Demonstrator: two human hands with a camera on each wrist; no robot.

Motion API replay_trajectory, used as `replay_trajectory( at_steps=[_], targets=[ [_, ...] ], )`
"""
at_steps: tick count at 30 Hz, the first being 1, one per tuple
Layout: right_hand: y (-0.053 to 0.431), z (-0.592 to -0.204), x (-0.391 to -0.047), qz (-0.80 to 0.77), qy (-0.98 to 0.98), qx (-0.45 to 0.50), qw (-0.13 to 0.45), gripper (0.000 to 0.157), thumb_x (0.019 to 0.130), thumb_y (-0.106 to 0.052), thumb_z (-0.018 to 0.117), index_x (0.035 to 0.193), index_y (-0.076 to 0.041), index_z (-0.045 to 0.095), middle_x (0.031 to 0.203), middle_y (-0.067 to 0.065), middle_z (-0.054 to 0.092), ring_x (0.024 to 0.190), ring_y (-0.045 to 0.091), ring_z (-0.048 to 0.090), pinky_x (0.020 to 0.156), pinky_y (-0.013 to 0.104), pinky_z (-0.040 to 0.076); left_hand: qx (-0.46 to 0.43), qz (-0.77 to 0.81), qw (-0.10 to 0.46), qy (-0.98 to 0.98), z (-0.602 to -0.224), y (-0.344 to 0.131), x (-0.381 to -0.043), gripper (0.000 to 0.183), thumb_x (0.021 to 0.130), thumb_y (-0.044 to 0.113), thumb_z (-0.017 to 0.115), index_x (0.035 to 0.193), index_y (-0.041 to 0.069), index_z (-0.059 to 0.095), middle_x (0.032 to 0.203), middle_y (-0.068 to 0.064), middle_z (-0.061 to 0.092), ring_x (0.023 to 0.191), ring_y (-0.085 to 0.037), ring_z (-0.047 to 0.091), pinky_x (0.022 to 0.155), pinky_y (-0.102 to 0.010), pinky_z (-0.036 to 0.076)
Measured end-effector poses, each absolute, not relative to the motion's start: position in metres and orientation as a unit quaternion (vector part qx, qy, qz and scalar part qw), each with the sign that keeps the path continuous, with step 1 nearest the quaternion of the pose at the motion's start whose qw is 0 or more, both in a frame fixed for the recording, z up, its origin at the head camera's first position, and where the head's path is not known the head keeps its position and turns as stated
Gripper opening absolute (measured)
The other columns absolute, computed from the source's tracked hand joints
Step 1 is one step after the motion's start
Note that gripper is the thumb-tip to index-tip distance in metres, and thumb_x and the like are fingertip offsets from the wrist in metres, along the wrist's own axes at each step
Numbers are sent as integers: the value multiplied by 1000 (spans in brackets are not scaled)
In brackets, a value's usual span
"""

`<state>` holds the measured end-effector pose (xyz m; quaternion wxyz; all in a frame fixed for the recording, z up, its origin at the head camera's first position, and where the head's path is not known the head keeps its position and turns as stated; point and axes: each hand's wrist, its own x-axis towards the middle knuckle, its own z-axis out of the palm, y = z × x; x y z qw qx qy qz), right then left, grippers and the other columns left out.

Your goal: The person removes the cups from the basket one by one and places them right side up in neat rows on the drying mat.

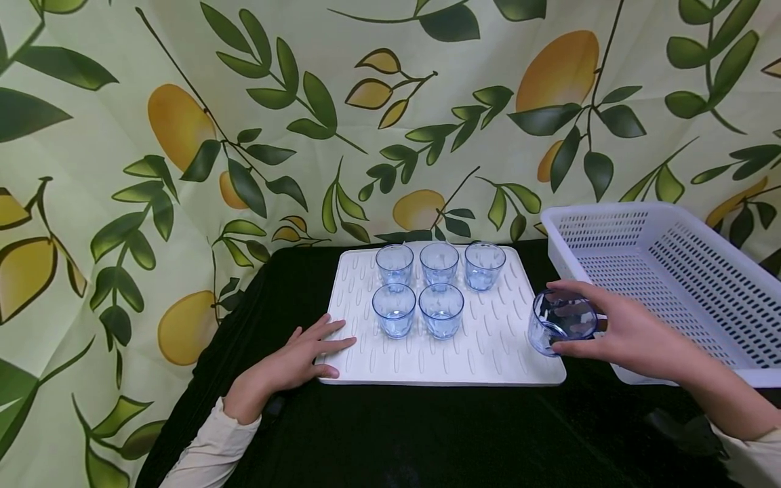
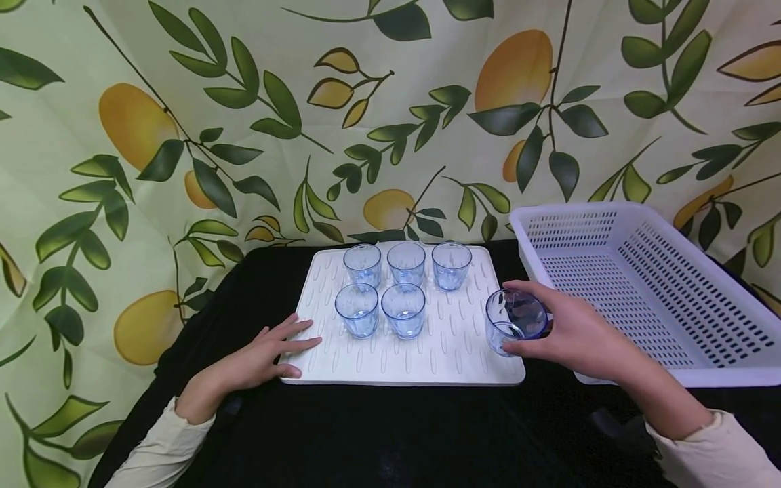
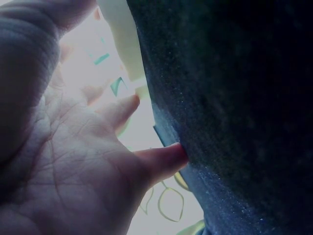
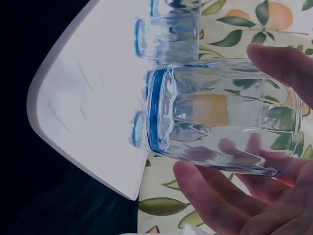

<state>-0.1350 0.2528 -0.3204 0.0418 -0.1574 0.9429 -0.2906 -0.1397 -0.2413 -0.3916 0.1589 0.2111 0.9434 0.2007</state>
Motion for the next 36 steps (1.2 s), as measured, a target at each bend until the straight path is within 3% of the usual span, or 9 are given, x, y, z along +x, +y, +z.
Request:
replay_trajectory(
  at_steps=[11,20,28,36],
  targets=[
    [238,-327,-139,-276,948,-158,30,93,73,-49,86,146,-11,43,125,26,62,103,36,65,77,50,56,209,199,160,944,-391,-241,-140,58,91,23,72,145,26,53,164,-10,29,155,-41,8,114,-75,7],
    [229,-331,-143,-285,945,-154,35,96,74,-52,84,148,-8,42,129,27,59,109,39,63,84,55,54,211,202,161,943,-389,-240,-139,57,91,22,72,145,25,53,164,-11,30,155,-41,8,114,-75,7],
    [222,-333,-146,-288,945,-153,38,97,73,-51,85,147,-6,42,126,25,60,104,33,63,78,41,54,211,203,162,942,-390,-240,-139,57,91,22,72,145,25,53,164,-11,29,155,-41,8,114,-76,7],
    [213,-338,-152,-307,938,-158,37,93,75,-45,86,146,-4,42,126,25,60,104,33,63,82,42,54,212,204,162,942,-390,-241,-139,58,91,22,72,145,25,53,164,-11,29,155,-41,8,114,-75,7]
  ],
)
